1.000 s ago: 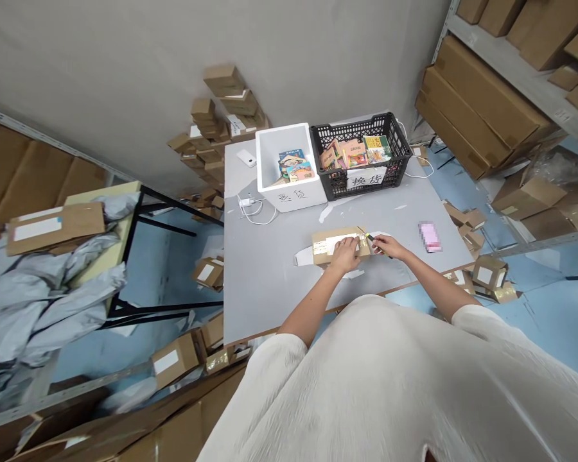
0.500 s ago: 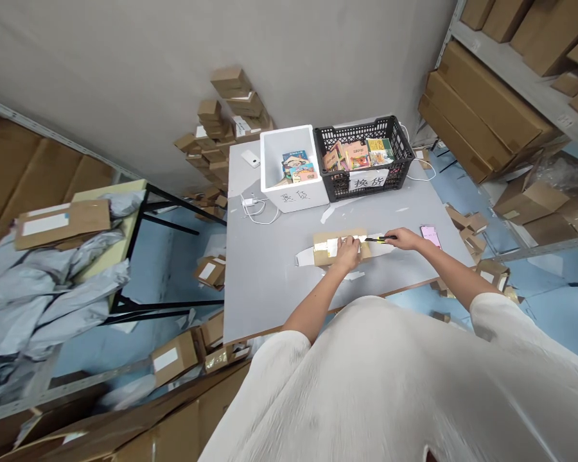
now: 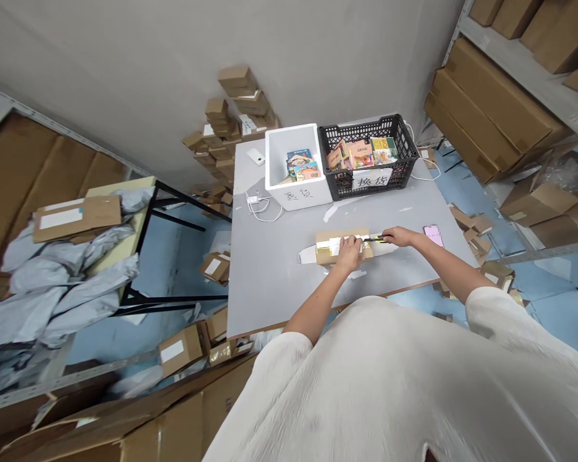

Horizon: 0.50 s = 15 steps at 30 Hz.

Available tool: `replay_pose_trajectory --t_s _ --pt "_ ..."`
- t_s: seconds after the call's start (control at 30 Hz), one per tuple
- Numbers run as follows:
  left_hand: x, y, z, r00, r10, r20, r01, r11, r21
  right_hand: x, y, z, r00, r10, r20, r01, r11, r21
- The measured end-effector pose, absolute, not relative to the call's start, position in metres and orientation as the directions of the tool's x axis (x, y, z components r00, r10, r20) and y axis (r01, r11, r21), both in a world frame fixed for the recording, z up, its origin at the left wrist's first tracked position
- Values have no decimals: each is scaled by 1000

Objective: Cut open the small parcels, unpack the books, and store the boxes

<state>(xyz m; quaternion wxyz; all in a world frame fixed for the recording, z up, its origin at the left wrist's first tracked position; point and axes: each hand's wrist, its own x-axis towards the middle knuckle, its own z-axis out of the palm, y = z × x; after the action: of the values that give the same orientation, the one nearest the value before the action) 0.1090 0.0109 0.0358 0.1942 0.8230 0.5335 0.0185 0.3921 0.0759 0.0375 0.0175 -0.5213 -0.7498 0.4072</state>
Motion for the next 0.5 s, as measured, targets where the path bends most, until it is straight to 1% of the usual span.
replay_pose_trajectory --t_s 0.07,0.13,0.23,0.33,0.43,0.5 --pt "108 11 35 435 883 -177 866 -356 352 397 68 43 -482 734 -479 739 47 -672" --pt "108 10 35 435 883 -177 863 -352 364 402 57 47 -495 690 -528 710 -30 -704" --pt "107 9 34 432 885 -172 860 -348 373 405 41 51 -485 687 -541 661 -117 -741" --pt "105 10 32 445 885 -137 845 -364 392 405 29 52 -495 681 -540 638 -136 -758" --pt "103 13 30 463 881 -100 821 -384 423 406 21 54 -492 660 -568 668 -132 -733" --pt "102 15 30 468 878 -101 815 -384 433 407 17 54 -438 706 -556 663 -164 -730"
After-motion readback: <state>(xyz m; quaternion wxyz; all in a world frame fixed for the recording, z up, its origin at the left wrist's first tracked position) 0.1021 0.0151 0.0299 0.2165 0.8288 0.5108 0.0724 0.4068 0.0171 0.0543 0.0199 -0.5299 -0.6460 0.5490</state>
